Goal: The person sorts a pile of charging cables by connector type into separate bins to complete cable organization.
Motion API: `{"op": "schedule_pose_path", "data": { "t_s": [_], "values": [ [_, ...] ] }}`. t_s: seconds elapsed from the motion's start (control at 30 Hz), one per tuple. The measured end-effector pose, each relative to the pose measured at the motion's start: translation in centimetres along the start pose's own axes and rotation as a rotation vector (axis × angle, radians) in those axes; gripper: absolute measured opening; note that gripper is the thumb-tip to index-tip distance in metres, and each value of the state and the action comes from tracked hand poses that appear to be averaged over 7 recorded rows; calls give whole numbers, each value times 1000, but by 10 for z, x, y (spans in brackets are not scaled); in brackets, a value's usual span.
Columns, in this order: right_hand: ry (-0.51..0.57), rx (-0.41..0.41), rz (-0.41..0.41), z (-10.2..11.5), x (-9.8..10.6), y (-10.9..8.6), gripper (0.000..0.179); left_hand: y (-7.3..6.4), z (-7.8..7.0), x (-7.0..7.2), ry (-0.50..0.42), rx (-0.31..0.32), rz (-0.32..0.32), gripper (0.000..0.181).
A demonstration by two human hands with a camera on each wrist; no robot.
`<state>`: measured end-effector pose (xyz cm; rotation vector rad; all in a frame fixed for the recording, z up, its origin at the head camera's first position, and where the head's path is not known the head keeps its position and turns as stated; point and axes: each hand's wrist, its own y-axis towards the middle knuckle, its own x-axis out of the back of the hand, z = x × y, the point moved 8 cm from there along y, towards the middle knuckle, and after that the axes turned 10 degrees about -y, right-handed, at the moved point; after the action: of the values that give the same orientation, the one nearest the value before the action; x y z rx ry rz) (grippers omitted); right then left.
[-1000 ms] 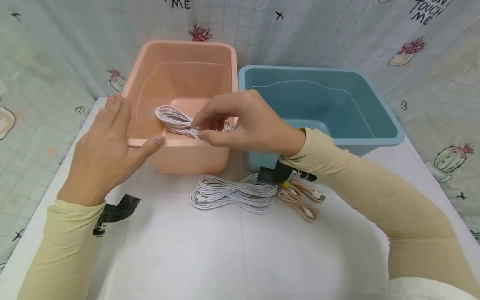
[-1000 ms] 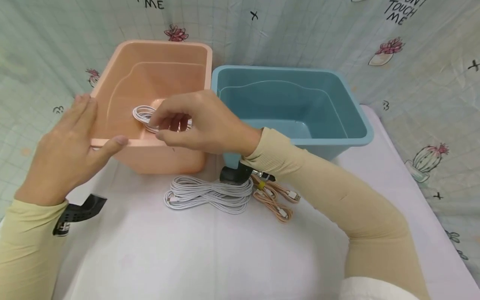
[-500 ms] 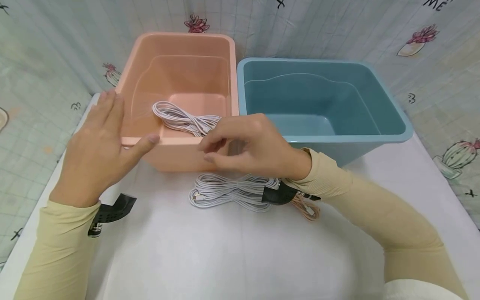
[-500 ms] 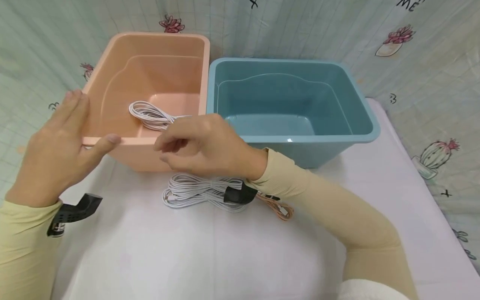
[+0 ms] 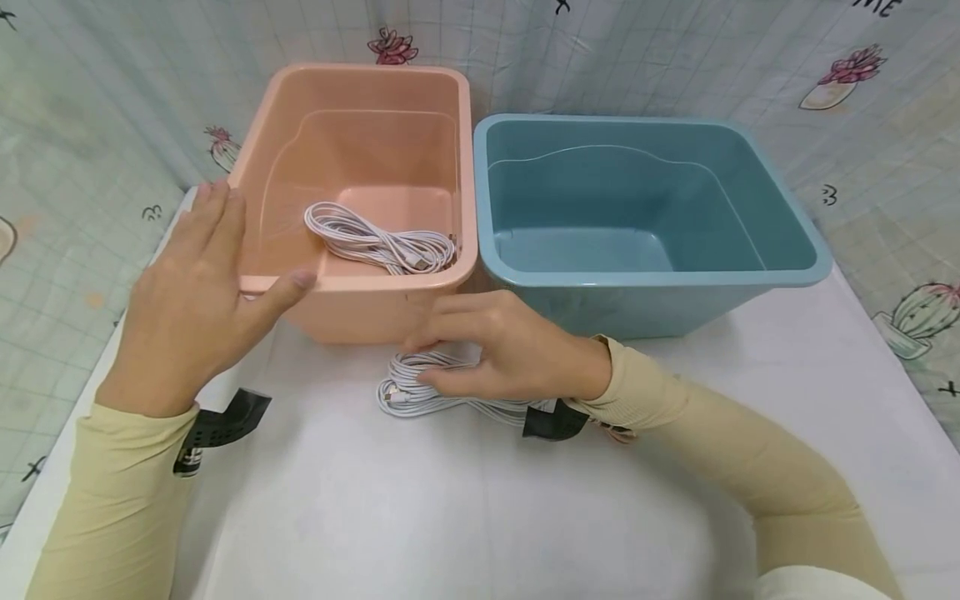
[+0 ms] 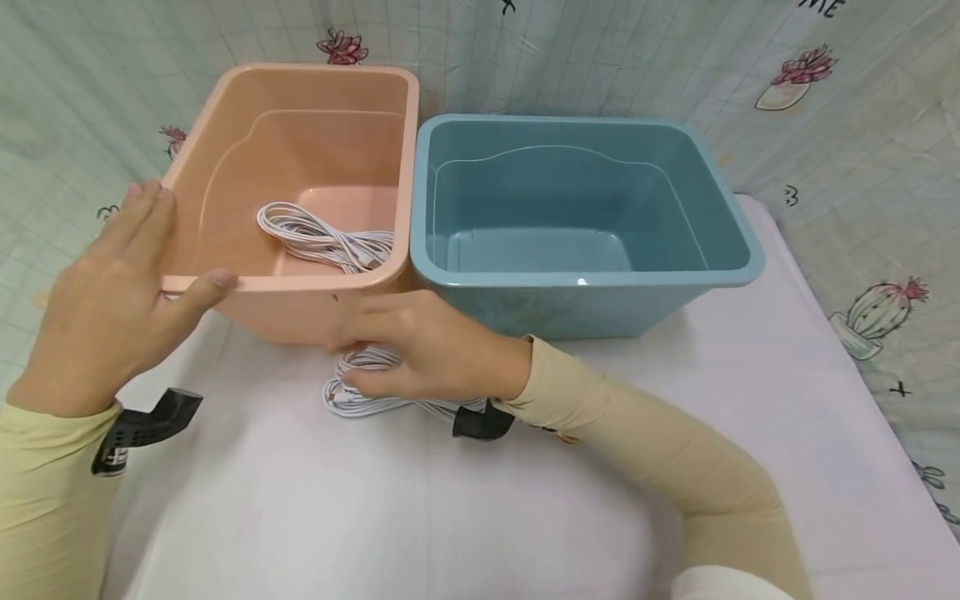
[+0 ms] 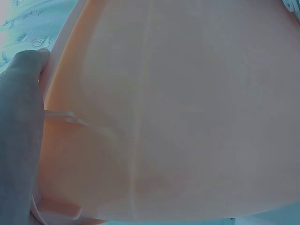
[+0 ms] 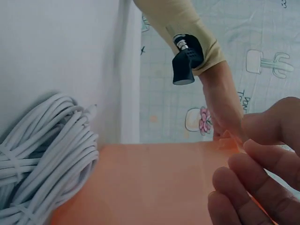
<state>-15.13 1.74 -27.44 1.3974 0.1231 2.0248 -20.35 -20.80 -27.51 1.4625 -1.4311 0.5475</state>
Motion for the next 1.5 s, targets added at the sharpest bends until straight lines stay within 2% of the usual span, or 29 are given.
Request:
{"op": "schedule_pose_path", "data": {
  "t_s": [0.47, 1.1, 1.5],
  "values": [
    [-82, -78, 93, -20, -21, -14, 26, 0, -1, 0, -18, -7, -2, 93],
    [-56, -175, 193, -38, -39, -27, 33, 2, -1, 1, -12, -1, -2, 92],
    [-36, -193, 301, -43, -55, -34, 35, 2, 2, -1, -15, 24, 11, 94]
  ]
}}
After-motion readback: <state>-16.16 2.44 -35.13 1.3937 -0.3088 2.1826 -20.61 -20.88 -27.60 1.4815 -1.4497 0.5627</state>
